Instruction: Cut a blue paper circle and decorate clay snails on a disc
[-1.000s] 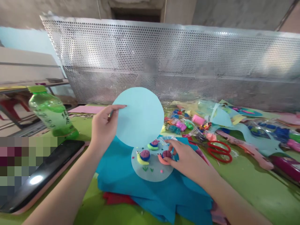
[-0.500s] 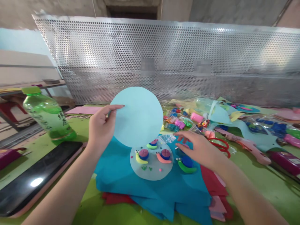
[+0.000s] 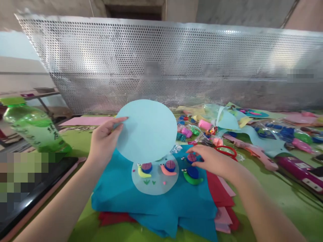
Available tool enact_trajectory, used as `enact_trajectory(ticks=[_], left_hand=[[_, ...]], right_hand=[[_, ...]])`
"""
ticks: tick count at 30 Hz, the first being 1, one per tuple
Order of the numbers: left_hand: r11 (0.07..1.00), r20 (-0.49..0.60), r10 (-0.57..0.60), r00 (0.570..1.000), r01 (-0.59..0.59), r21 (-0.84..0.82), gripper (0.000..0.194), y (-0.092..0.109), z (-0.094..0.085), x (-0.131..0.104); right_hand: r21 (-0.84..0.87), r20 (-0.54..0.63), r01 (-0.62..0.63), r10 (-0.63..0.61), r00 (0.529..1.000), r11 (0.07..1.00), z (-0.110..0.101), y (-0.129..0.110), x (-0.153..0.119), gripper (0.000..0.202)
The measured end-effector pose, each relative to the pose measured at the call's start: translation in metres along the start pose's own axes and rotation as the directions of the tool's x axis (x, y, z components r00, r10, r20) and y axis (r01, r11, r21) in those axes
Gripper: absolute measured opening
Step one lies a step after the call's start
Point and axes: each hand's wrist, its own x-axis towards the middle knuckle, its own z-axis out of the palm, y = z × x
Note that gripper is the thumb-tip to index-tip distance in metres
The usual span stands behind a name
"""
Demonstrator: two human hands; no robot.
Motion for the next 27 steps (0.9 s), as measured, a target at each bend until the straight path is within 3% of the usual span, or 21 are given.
enact_trajectory(ticks=[8,12,15,18,20,23,27], left_hand=[[0.997,0.149,-0.069,0.986,0.075,-0.03,0.031,0.008,0.013,-0.013],[0.995,0.148,-0.103,0.984,0.104,-0.001,0.033,0.012,0.013,-0.014],[0.996,0.198,-0.094,0.976,0.092,0.019,0.034,0.013,0.013,-0.018],[0.996,0.278,-0.057,0.959,0.035,0.081,0.033,0.012,0.017,-0.028],[0.995,0.326,-0.017,0.945,-0.016,0.097,0.03,0.011,0.023,-0.037],[0.998,0.394,0.034,0.919,-0.053,0.037,0.024,0.013,0.031,-0.05],[1.0,0.455,-0.017,0.89,0.015,0.008,0.03,0.016,0.035,-0.06]], right_hand=[[0.024,-0.069,-0.003,0.004,0.998,1.0,0.0,0.002,0.002,0.035],[0.047,-0.249,-0.073,0.082,0.965,0.996,-0.011,0.008,-0.004,0.035],[0.086,-0.52,-0.04,0.079,0.851,0.995,-0.016,0.009,-0.007,0.038],[0.129,-0.753,0.178,-0.021,0.658,0.976,-0.012,0.003,-0.007,0.041],[0.156,-0.818,0.296,-0.044,0.573,0.942,-0.008,-0.004,-0.006,0.039],[0.179,-0.85,0.377,-0.049,0.524,0.909,-0.002,-0.014,-0.005,0.038],[0.116,-0.848,0.385,-0.11,0.518,0.916,0.002,-0.019,-0.005,0.041]])
